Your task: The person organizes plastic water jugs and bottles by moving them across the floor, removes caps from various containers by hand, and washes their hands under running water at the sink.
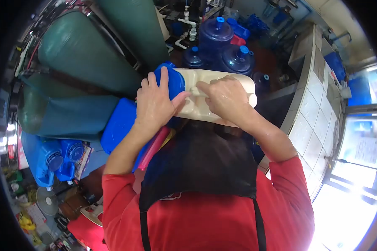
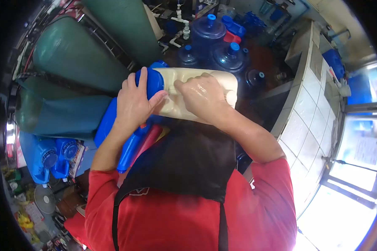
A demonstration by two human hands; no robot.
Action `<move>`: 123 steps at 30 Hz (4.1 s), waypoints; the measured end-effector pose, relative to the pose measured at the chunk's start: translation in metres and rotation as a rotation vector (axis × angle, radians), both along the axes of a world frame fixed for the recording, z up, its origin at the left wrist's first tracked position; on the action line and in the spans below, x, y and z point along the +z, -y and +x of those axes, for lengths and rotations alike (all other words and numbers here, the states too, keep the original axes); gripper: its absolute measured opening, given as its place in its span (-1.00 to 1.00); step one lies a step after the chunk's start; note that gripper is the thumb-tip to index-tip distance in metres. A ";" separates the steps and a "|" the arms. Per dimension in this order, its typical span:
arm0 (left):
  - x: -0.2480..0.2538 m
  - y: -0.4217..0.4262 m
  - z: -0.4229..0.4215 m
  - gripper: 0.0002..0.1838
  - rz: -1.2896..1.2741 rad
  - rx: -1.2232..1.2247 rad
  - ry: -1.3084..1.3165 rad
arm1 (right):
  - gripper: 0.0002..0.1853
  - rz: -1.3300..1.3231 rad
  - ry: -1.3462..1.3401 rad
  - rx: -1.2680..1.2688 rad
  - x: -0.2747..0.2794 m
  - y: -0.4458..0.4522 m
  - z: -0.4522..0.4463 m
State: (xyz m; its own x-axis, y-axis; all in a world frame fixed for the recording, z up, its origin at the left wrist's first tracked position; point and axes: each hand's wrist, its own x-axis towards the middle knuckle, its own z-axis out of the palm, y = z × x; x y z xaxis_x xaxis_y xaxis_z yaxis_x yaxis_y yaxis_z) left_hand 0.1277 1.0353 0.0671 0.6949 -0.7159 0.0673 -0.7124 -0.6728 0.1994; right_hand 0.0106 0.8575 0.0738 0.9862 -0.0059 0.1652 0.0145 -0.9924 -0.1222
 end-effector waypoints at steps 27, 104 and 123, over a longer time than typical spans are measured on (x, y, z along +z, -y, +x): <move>-0.028 -0.036 0.045 -0.26 0.148 -0.703 0.142 | -0.63 0.033 -0.100 -0.055 -0.028 0.020 -0.009; -0.292 -0.324 -0.078 0.34 0.177 1.026 -0.317 | -0.11 0.876 -0.546 -0.385 -0.322 0.104 0.290; -0.204 -0.054 0.000 -0.52 -0.352 -0.233 -0.090 | -0.46 -0.101 0.207 -1.072 -0.187 0.165 -0.238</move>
